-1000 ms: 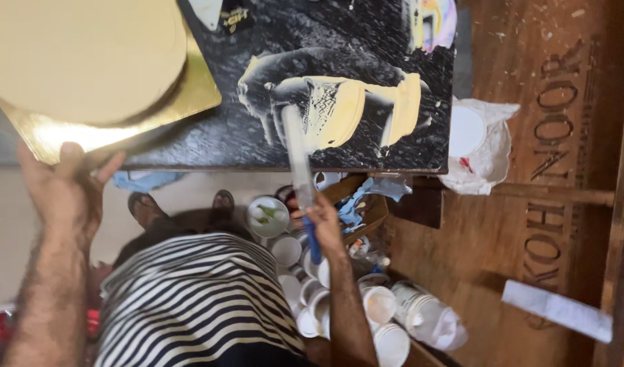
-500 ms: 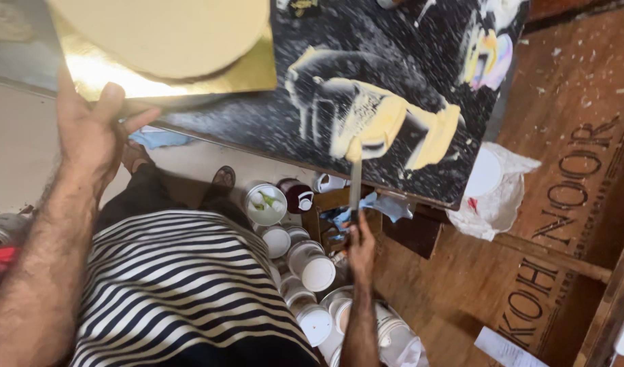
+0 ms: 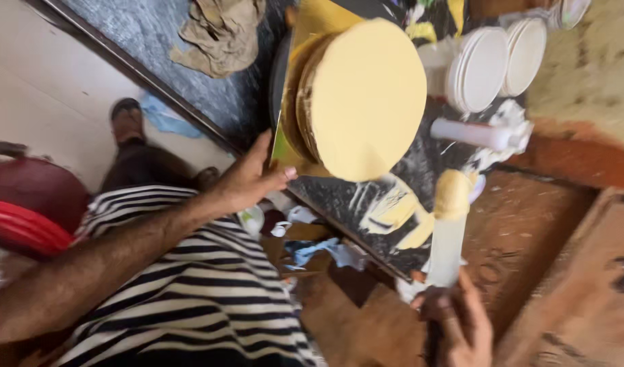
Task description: The person spreads a yellow compound onto a round object using a spatula. They repeatedly scoop the compound from the table and smooth it over the surface of the object, which is placed on a gold-colored square base.
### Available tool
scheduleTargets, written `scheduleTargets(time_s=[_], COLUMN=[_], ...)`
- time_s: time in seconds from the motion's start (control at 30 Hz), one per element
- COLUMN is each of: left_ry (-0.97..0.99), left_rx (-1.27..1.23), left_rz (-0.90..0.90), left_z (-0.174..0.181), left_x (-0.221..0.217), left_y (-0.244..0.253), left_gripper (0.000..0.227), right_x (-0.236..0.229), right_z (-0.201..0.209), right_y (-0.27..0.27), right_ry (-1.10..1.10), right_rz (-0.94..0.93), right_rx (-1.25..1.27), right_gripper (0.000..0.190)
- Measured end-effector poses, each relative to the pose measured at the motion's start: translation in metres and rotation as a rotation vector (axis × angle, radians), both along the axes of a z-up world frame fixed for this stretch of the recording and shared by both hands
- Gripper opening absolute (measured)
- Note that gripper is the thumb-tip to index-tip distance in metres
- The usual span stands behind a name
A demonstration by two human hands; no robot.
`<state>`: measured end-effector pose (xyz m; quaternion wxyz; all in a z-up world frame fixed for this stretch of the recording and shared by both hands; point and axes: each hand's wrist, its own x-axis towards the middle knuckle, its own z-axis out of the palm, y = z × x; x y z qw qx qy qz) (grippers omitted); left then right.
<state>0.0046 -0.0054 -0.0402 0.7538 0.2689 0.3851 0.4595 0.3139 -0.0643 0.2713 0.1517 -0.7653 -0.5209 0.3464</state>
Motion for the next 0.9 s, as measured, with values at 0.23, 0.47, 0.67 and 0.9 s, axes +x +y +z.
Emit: scheduleTargets(time_s=[0.23,0.47,0.67,0.9], left_ry=[-0.024,0.199,0.172,0.182], left_rx=[-0.136,0.091,0.139,0.075], left_rz=[-0.038,0.277,0.283,0.14], left_z=[0.016,0.02,0.017,0.025], left_x=[-0.023,-0.033,-0.045,-0.052], left_y=[0.045,0.057,0.071,0.076], left_gripper=[0.055,0.051,0.051,0.056], right_x=[-0.22,-0.327,-0.36,-0.359], right_z=[0.044,0.012,0.001,0.0], right_y=[0.153,0.206,0.206,0.196], right_ry=[-1.28,-2.089,-2.065,-2.037], right_rz=[0.902,1.486,1.422,1.726], right_rx=[-0.072,-0.224,-0.597,0.18], right_gripper=[0.052,0.062,0.063,0.036])
